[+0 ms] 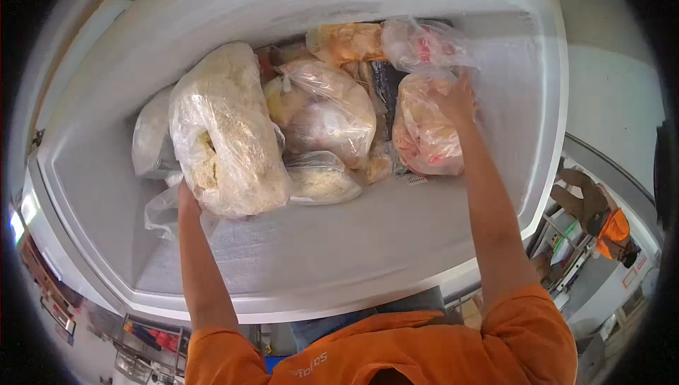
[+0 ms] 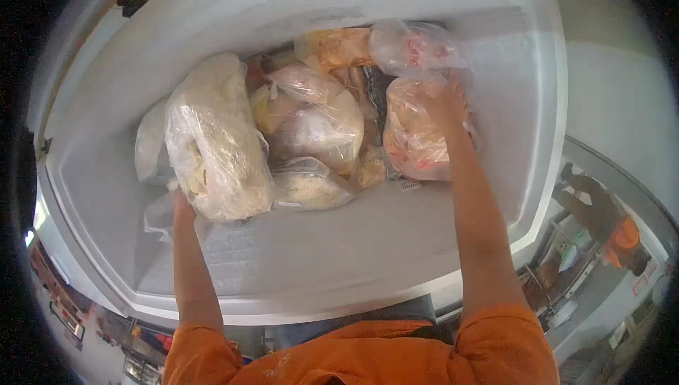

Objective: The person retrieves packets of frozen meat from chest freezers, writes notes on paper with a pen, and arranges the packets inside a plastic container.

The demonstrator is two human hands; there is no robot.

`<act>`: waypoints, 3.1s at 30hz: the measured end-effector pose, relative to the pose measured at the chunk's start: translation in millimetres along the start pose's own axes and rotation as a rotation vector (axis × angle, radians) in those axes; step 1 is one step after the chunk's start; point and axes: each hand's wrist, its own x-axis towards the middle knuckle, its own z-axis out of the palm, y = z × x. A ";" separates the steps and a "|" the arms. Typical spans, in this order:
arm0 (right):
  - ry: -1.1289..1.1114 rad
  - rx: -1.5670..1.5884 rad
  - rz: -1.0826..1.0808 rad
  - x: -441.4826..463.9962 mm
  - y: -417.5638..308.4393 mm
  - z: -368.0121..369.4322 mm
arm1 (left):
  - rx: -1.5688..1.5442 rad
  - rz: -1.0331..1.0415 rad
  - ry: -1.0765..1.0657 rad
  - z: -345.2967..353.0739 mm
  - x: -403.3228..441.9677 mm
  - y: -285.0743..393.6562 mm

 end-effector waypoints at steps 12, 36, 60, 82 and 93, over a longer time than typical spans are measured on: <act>-0.421 0.821 -0.132 -73.3 -77.3 -184.4 | 0.528 0.996 0.390 117.5 -164.1 -6.5; -0.032 0.595 -0.304 101.5 -74.4 -215.1 | 1.305 0.980 0.003 213.9 -385.3 -127.8; -0.351 -0.108 -0.616 -147.9 10.7 -39.7 | 1.336 0.961 0.013 218.0 -384.7 -127.5; 0.578 0.044 -0.153 31.2 35.0 -157.4 | 1.315 0.938 0.006 215.1 -382.8 -127.1; -0.007 -0.256 -1.002 33.5 -150.2 63.4 | 1.280 0.911 0.064 211.6 -380.8 -125.1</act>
